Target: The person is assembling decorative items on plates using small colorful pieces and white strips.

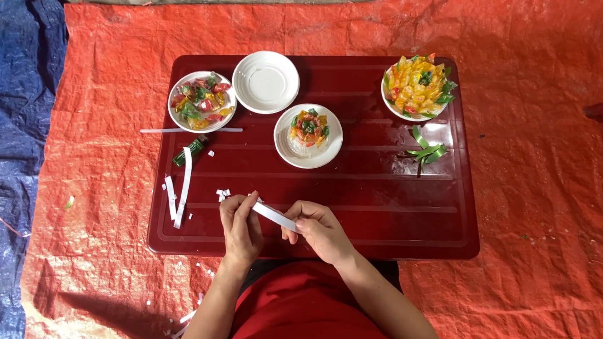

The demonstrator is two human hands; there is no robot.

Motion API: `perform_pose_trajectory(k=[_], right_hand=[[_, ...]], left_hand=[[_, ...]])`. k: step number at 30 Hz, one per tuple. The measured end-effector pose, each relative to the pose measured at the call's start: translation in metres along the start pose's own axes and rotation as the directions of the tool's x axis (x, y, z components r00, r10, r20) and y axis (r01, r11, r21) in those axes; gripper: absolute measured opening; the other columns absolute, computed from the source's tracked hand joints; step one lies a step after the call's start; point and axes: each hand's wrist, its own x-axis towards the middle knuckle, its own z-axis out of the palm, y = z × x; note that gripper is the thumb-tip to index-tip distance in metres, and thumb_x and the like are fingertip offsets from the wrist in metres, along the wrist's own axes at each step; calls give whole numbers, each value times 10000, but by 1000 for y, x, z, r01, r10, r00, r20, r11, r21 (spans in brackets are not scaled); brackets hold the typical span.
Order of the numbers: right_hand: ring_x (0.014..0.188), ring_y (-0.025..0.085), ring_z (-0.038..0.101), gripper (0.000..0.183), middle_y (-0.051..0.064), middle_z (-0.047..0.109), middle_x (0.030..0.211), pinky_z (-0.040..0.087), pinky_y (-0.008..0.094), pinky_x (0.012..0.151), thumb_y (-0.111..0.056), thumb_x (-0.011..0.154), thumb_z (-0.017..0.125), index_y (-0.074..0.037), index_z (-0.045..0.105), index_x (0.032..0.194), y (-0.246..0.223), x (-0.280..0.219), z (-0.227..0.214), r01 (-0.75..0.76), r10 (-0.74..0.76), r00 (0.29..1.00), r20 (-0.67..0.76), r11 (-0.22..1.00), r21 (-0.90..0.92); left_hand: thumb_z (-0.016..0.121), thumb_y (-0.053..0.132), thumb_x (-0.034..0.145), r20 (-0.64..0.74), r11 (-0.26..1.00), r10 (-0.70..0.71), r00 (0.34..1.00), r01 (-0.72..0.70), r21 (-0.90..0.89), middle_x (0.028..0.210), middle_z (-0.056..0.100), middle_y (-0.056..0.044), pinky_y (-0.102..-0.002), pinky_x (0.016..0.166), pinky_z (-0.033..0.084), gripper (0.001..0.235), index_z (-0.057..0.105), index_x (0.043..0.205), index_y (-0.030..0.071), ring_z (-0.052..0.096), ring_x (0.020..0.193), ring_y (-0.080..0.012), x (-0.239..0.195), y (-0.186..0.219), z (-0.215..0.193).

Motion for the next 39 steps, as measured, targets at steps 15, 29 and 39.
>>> perform_pose_trajectory(k=[15,29,39], right_hand=[[754,241,654,259,145,590,606,517,298,684,-129,958,578,113,664,990,2,2,-1,20,-20,999,-37,1000,2],[686,141,563,175,46,612,718,483,269,664,-180,1008,593,-24,670,999,-27,3,5,-106,105,993,-56,994,-3],[811,196,635,177,93,651,813,507,354,919,-182,1021,588,-19,650,1054,-25,1,-6,0,2,998,-59,1000,28]], left_hand=[[521,-52,1006,-2,1000,1,1000,-1,-21,999,521,-170,-386,777,517,308,658,1278,-98,561,858,-303,3,1,-2],[410,185,960,525,452,-662,535,844,-289,765,505,13,-234,438,280,475,609,1360,23,340,526,-65,39,92,-63],[451,540,1005,929,56,-91,358,934,-354,818,477,-64,-253,511,445,721,285,1538,85,576,569,-170,44,97,-68]])
